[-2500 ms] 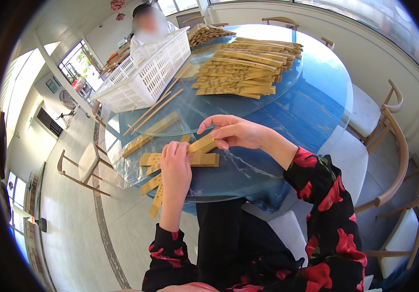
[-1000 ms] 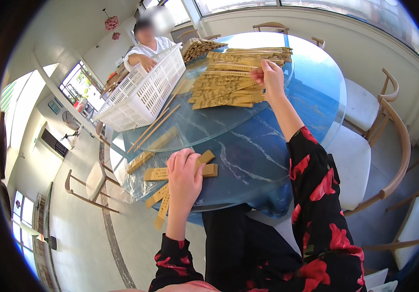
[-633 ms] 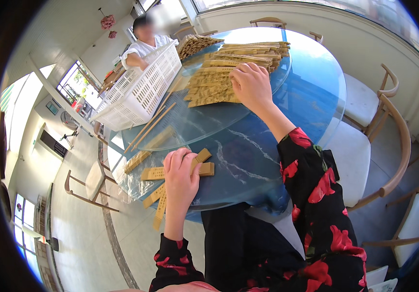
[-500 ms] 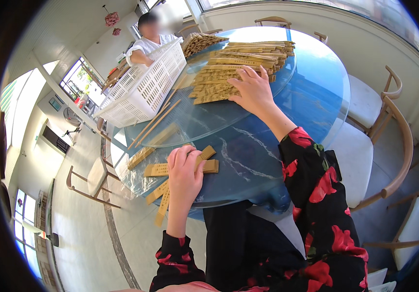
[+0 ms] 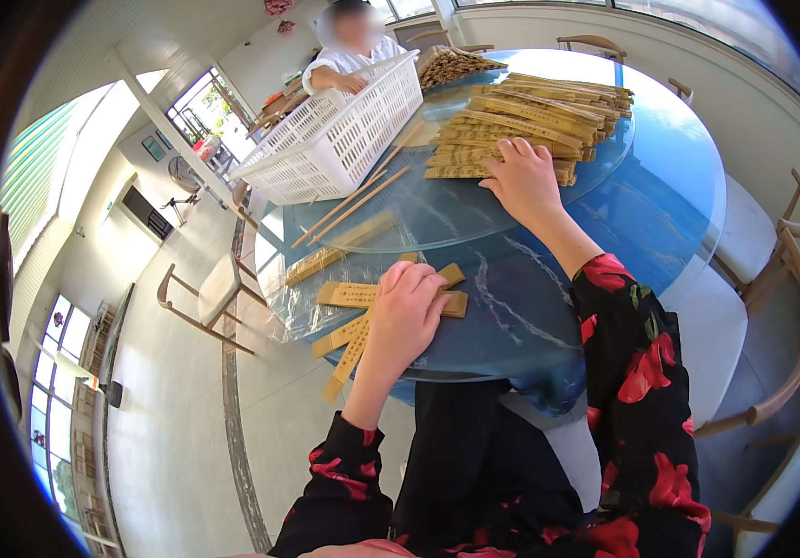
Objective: The person repeatedly picks up thin bamboo sticks and inserts them into slots on rectangular bamboo strips, then places the assembled pieces onto a growing stack on the table. The process is continuous and repetitive throughout the clip.
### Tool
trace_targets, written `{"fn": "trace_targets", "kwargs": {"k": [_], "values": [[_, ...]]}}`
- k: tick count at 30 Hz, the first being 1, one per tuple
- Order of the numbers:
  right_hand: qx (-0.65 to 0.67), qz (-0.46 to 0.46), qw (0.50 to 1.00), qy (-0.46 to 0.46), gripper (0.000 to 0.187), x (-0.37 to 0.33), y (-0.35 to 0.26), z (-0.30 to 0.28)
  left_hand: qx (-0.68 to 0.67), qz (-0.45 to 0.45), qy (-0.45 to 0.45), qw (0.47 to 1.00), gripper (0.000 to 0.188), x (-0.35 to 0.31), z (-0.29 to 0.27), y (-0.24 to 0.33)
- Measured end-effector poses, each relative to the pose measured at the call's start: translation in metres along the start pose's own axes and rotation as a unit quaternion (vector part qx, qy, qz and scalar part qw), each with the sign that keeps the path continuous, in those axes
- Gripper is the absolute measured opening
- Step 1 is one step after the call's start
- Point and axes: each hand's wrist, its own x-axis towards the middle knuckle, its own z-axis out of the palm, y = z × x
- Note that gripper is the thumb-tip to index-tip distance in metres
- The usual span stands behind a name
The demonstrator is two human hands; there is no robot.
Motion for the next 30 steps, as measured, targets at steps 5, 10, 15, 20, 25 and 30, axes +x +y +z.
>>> {"fn": "trace_targets", "kwargs": {"k": [5, 10, 15, 20, 25, 30], "values": [[0.089, -0.082, 0.992, 0.044, 0.026, -0.004, -0.028, -0.015, -0.015, 0.002, 0.013, 1.0, 0.023, 0.003, -0.005, -0.002], [0.307, -0.179, 0.934, -0.026, 0.015, -0.017, -0.051, -0.013, 0.035, -0.064, 0.021, 0.997, 0.029, -0.026, -0.036, -0.012], [0.355, -0.257, 0.893, -0.104, 0.037, -0.034, -0.086, -0.028, 0.121, -0.17, -0.045, 0.977, 0.034, -0.08, -0.087, -0.016], [0.316, -0.278, 0.891, -0.17, 0.045, -0.037, -0.092, -0.027, 0.152, -0.17, -0.054, 0.972, 0.028, -0.097, -0.095, -0.022], [0.357, -0.261, 0.88, -0.171, 0.042, -0.039, -0.088, -0.02, 0.218, -0.128, -0.07, 0.965, 0.016, -0.088, -0.085, -0.036], [0.372, -0.231, 0.88, -0.183, 0.041, -0.037, -0.085, -0.022, 0.255, -0.109, 0.019, 0.961, 0.013, -0.073, -0.084, -0.063]]}}
